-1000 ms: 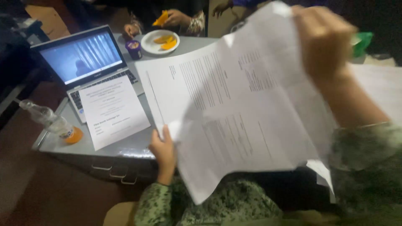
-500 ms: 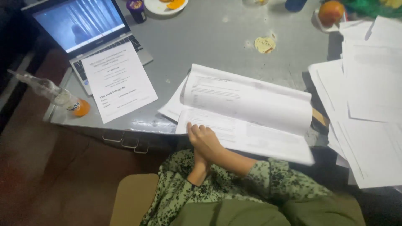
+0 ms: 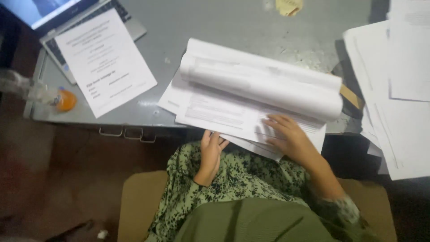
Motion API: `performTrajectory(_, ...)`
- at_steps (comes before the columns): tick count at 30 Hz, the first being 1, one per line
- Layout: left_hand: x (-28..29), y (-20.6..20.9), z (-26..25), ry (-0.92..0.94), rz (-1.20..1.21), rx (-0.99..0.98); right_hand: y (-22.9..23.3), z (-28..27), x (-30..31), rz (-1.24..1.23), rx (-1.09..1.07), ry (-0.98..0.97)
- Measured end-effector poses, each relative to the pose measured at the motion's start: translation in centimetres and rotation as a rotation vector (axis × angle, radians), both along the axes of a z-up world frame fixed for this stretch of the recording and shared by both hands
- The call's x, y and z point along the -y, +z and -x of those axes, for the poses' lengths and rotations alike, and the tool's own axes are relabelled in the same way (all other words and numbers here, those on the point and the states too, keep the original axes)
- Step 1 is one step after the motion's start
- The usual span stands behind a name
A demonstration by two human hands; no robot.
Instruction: Organizing and flipping through a stack of printed documents on a desk
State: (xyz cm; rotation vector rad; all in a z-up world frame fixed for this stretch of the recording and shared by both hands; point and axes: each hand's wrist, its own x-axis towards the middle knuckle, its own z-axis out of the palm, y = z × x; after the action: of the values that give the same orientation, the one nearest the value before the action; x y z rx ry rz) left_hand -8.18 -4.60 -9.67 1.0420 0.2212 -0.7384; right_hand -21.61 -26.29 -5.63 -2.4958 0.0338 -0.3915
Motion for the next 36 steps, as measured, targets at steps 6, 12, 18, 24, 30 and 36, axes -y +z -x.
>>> performTrajectory(6,0.2,-0.4,0.0,-0.03,-0.047,0.068,-2.6,4.3,1.1,0.237,-0.043,-0.169)
performTrajectory(12,-1.4,-10.2,-0.7,-0.051,-0.103,0.119,-2.3,4.2,1.6,0.304,-0.09,-0.167)
performTrajectory(18,-2.0,-5.5,-1.0,-0.179,-0.231,0.141,-0.9,3.6,1.1,0.209,-0.04,-0.2)
performTrajectory(24,-0.2,-3.1,-0.1,-0.152,-0.207,0.112,-4.7,1.1,2.2,0.363,0.162,-0.331)
performTrajectory(30,5.0,-4.2,0.7,0.02,-0.108,0.132,0.1,-5.1,1.1,0.531,0.36,-0.267)
performTrajectory(36,6.2,-1.7,-1.0,-0.045,-0.032,0.051,-4.4,-6.5,2.2,0.557,0.167,-0.307)
